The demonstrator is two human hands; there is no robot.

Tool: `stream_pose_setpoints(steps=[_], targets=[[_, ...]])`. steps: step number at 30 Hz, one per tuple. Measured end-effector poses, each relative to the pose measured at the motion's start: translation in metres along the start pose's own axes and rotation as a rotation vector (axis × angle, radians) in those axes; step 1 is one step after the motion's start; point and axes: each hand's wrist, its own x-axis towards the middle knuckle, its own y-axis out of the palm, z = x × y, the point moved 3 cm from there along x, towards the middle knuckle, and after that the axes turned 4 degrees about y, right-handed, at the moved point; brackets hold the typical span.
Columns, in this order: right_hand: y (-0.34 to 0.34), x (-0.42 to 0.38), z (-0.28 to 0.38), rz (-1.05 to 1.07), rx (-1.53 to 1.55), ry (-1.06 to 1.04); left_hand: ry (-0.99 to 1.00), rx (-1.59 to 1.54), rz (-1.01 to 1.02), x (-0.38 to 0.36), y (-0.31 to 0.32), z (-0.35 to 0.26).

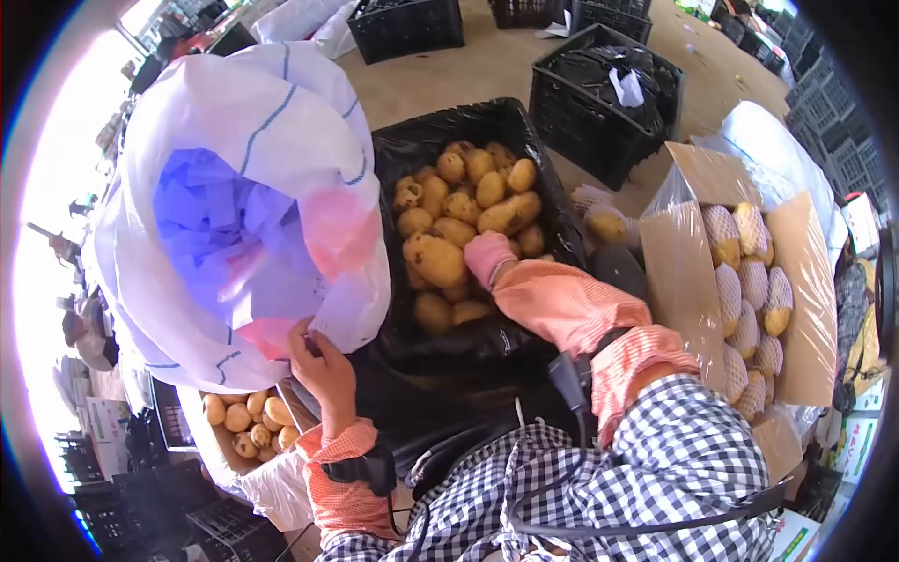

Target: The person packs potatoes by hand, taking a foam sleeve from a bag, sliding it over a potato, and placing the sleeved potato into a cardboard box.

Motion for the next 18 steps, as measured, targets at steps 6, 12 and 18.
stream_pose_setpoints(steps=[6,12,18], targets=[[-0.074,-0.09,-0.081,-0.175,1.312,0.19,0.07,-0.408,-0.115,0.0,0.044,-0.041],[-0.089,-0.171,-0.037,-0.5,2.163,-0.24,0.439,-0.429,0.096,-0.027,0.105,-0.134],[-0.06,-0.178,-0.072,-0.329,1.753,-0.191,-0.773,-1.718,0.853,-0.04,0.123,-0.104]])
